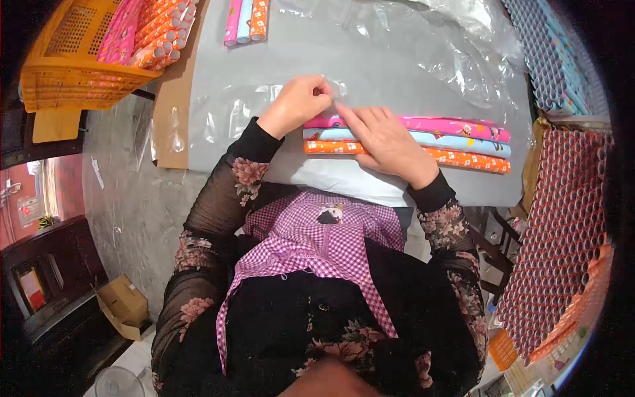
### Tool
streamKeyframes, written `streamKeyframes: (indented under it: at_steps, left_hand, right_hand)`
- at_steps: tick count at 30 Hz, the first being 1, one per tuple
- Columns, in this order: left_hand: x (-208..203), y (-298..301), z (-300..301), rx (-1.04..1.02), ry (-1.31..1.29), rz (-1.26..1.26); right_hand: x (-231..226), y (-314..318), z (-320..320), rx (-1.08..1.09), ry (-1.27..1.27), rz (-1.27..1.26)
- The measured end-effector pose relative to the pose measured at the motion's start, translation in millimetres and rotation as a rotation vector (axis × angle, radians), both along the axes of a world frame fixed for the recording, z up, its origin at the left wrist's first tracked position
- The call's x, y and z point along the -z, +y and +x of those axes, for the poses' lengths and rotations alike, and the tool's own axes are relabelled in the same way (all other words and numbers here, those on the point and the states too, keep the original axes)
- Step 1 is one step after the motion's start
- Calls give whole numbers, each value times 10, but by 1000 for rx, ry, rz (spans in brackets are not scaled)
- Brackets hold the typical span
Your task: The recorder is manually wrapping cylindrical items in plastic sleeves and bundling them together on a workbench.
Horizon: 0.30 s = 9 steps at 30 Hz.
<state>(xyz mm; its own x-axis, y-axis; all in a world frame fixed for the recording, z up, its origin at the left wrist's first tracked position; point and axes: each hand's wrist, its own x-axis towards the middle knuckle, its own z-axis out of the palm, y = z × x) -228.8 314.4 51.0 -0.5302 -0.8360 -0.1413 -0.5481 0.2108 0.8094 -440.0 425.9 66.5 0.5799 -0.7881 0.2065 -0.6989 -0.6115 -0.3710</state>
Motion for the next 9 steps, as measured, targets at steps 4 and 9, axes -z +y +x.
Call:
streamKeyframes:
  at_steps: [4,9]
  left_hand:
    - [-30,97,-19,13,73,53]
    - [-96,108,10,51,38,74]
  right_hand:
    - [23,-42,-2,11,-5,-24]
    - [69,-46,-12,22,-18,-6]
